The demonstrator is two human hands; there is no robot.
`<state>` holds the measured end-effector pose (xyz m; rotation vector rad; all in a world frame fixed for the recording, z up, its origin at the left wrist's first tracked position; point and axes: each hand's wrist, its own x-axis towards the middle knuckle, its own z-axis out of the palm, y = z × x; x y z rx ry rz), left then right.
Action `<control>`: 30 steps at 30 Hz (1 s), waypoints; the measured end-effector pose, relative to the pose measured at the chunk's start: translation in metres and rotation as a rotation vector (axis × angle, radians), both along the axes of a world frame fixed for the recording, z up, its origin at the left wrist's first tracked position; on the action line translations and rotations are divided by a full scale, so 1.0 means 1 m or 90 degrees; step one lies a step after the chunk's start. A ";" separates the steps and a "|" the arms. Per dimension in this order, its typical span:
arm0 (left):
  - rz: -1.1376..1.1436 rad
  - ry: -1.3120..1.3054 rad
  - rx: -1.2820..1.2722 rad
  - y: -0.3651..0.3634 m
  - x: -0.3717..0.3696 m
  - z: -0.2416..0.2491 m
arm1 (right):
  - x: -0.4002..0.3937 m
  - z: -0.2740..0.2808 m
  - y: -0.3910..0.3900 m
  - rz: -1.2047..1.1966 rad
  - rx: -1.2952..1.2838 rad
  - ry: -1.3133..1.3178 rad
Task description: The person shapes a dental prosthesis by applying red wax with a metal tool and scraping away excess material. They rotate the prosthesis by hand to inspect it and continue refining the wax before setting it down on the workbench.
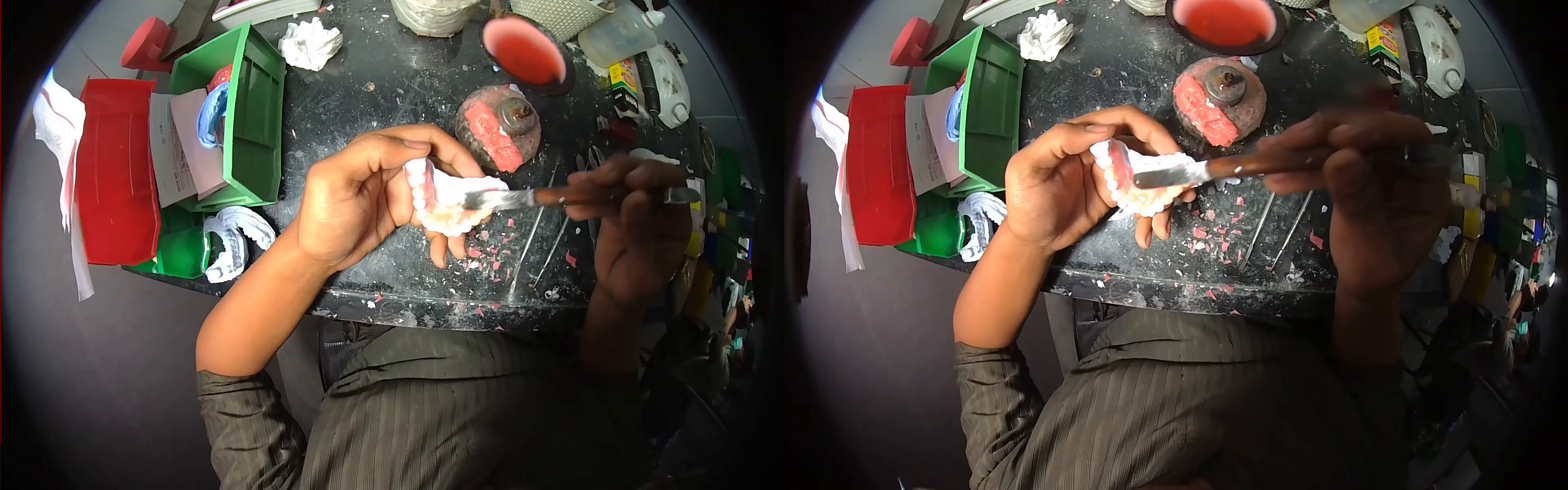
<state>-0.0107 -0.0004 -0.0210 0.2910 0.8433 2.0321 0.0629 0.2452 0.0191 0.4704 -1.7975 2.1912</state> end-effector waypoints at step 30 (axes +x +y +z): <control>0.017 -0.022 0.008 -0.001 0.001 0.001 | 0.018 0.010 -0.030 -0.084 0.156 -0.031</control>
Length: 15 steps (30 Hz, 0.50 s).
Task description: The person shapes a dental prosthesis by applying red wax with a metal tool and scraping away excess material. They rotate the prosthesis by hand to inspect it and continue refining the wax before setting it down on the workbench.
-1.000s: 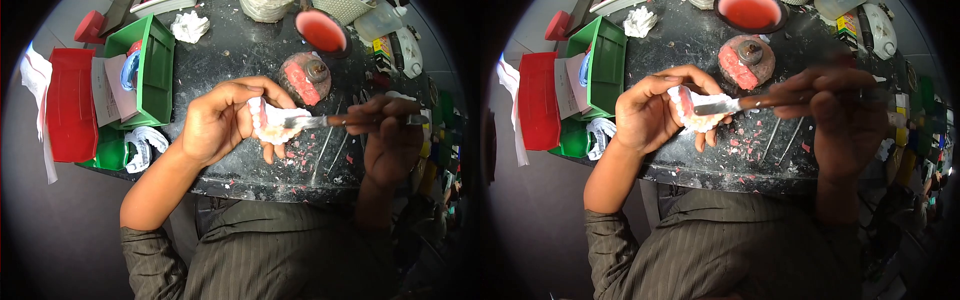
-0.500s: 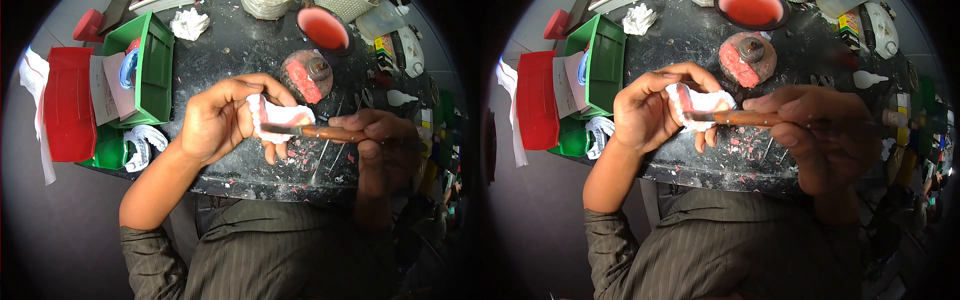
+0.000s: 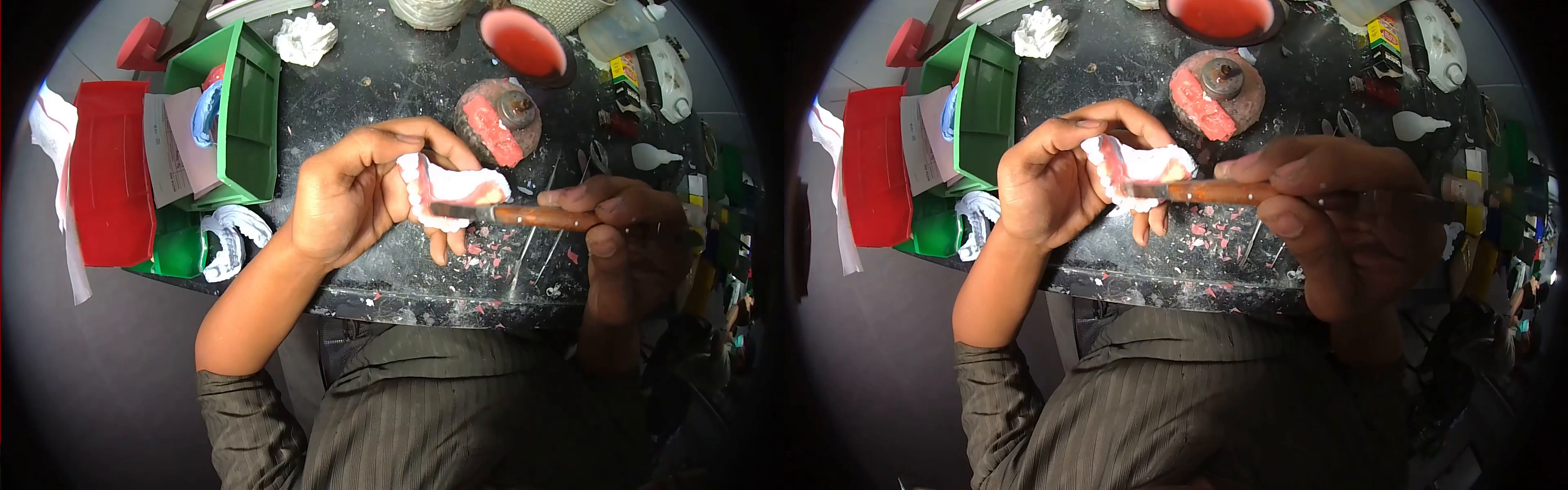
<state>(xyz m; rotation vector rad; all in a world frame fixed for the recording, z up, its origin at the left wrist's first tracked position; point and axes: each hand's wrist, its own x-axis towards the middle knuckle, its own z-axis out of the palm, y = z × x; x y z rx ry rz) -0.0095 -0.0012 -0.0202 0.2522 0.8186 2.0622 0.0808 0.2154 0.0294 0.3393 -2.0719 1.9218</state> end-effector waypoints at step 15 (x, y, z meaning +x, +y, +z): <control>0.025 0.051 -0.035 0.000 0.000 0.002 | -0.001 -0.001 0.005 0.052 0.060 0.055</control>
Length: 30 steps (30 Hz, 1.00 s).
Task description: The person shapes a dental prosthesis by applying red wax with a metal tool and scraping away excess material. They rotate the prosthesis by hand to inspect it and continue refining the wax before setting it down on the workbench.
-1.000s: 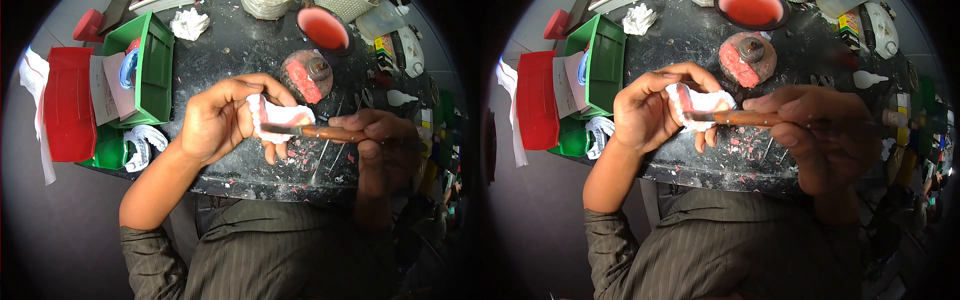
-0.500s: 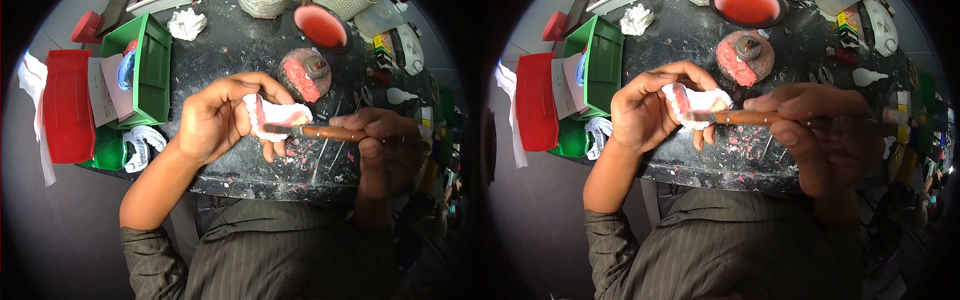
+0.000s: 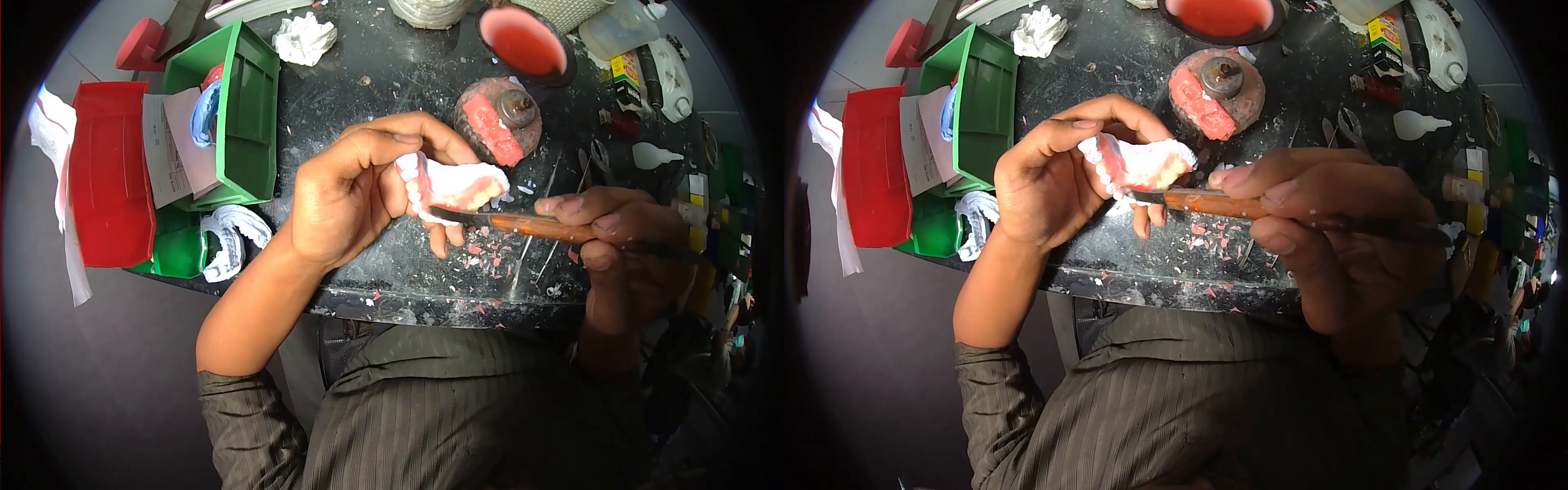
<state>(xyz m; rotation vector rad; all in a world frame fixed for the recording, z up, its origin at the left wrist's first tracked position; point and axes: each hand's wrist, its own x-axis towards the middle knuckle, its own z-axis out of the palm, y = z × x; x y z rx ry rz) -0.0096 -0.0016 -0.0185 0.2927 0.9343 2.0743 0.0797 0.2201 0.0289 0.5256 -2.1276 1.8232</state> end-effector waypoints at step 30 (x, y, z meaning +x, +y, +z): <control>0.055 0.068 -0.045 0.000 0.001 0.004 | 0.000 0.001 0.010 0.009 0.064 0.058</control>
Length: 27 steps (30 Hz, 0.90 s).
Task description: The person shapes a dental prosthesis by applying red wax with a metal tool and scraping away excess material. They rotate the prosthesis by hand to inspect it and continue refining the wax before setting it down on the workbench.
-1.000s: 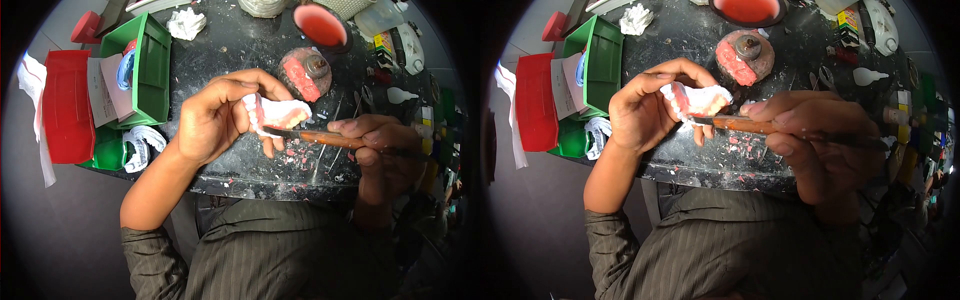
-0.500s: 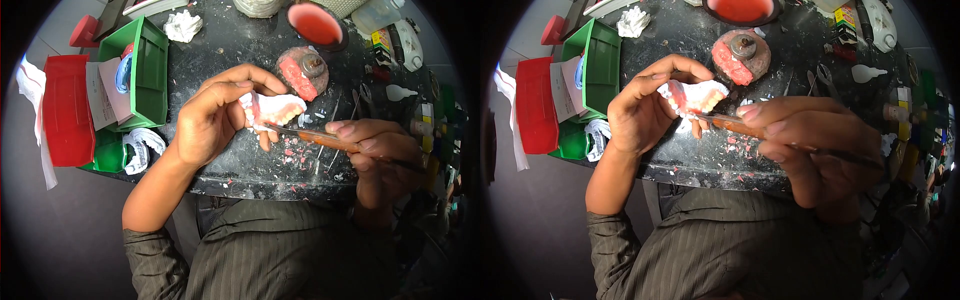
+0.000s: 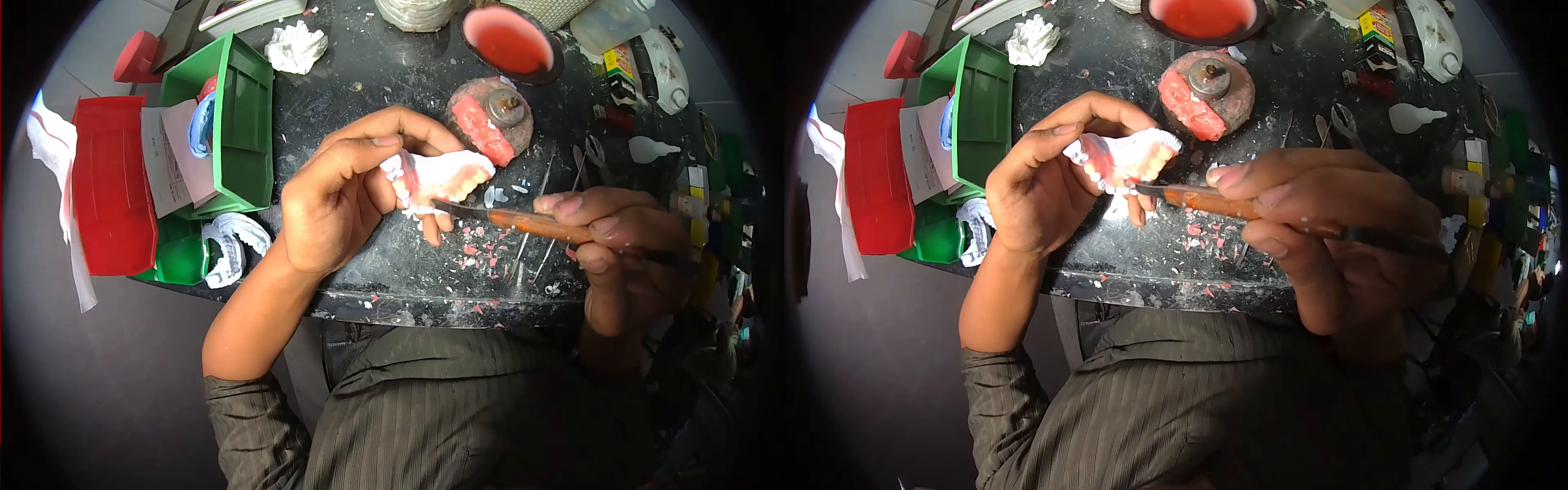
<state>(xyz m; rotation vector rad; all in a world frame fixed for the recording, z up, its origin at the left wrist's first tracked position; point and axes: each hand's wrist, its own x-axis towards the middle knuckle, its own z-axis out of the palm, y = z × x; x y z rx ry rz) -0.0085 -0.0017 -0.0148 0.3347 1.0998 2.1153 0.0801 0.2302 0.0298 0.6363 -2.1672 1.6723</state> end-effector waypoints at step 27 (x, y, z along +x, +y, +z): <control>0.135 0.274 0.116 0.012 0.016 0.003 | -0.006 -0.008 0.015 -0.083 -0.085 0.079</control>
